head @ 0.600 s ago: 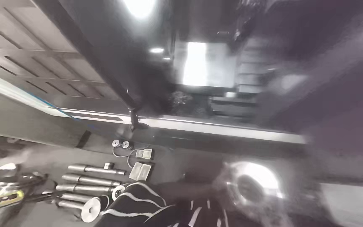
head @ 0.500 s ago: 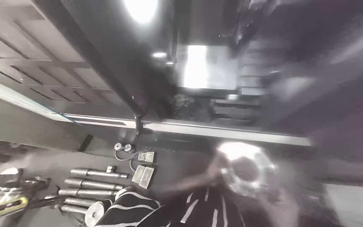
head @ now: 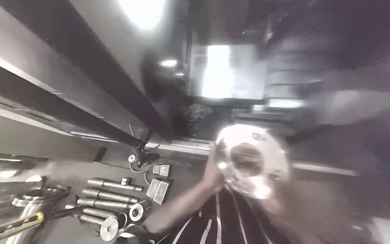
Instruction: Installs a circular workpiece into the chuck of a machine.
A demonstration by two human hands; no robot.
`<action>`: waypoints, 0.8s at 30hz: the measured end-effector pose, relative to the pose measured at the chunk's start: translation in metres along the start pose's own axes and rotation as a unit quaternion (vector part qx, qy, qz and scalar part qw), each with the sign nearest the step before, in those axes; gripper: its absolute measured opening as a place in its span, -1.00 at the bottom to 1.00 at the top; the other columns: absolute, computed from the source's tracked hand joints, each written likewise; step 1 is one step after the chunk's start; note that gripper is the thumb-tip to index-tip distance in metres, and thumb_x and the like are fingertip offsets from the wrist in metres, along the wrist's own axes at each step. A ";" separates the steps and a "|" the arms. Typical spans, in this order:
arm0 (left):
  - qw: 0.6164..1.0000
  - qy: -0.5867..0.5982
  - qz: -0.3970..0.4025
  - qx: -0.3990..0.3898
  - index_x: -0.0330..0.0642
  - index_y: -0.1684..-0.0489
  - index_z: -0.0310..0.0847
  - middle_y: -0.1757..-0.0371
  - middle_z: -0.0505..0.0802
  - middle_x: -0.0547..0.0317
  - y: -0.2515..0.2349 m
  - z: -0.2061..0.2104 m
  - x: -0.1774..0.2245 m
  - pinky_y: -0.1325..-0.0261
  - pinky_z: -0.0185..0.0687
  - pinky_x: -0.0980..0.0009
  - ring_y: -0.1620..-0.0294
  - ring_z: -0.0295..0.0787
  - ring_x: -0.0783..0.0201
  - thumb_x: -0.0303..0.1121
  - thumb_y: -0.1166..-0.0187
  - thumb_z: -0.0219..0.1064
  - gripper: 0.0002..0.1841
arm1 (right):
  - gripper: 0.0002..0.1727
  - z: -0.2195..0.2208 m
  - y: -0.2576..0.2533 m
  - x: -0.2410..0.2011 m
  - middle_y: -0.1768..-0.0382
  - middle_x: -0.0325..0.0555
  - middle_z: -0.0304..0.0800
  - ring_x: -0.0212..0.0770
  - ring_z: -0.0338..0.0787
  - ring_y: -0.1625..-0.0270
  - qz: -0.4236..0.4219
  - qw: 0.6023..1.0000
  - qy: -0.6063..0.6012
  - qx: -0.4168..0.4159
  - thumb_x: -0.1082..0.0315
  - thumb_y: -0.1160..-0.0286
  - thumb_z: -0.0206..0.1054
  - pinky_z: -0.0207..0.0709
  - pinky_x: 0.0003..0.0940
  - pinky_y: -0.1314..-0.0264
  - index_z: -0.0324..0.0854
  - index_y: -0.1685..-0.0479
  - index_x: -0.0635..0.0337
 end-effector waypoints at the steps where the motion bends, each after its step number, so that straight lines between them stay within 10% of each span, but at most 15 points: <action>1: 1.000 -0.002 -0.001 0.016 -0.24 -0.23 0.52 0.19 0.82 -0.13 -0.009 0.001 -0.002 0.14 0.82 0.13 0.20 0.84 0.06 0.41 -0.69 -0.52 -0.08 | -0.61 -0.008 -0.011 0.000 0.04 0.01 0.92 -0.02 0.91 -0.05 0.008 1.000 -0.009 -0.011 0.18 -0.52 0.46 0.78 -0.06 -0.23 0.60 -0.26 0.08; 11: 0.991 0.020 0.074 0.110 -0.19 -0.31 0.51 0.06 0.82 -0.17 -0.079 0.021 0.012 -0.06 0.80 0.04 0.03 0.83 0.01 0.40 -0.70 -0.49 -0.11 | -0.69 -0.067 -0.119 0.023 0.24 0.01 0.86 -0.04 0.89 0.12 0.113 0.988 -0.104 -0.005 0.31 -0.41 0.43 0.79 -0.02 -0.12 0.60 -0.10 0.16; 20: 0.995 0.069 0.025 0.070 0.08 -0.54 0.46 -0.27 0.80 -0.04 -0.161 -0.043 0.049 -0.18 0.77 0.05 -0.21 0.80 0.02 0.61 -0.48 -0.42 -0.01 | -0.69 -0.071 -0.202 0.090 0.29 -0.26 0.82 -0.27 0.85 0.17 0.229 0.967 -0.081 0.077 0.08 -0.35 0.47 0.79 -0.23 0.00 0.69 -0.03 -0.08; 24: 0.993 0.093 0.024 0.063 0.13 -0.54 0.47 -0.31 0.79 0.03 -0.213 -0.080 0.067 -0.17 0.77 0.04 -0.21 0.79 0.06 0.66 -0.42 -0.44 0.01 | -0.75 -0.069 -0.253 0.126 0.10 -0.31 0.80 -0.37 0.81 0.04 0.269 0.960 0.020 0.072 0.24 -0.67 0.18 0.77 -0.33 -0.08 0.57 -0.23 -0.02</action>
Point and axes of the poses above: each hand's wrist, its own y-axis away from the middle knuckle, its own z-axis out of the palm, x = y × z, the point moved 2 cm from there along -y, towards the middle knuckle
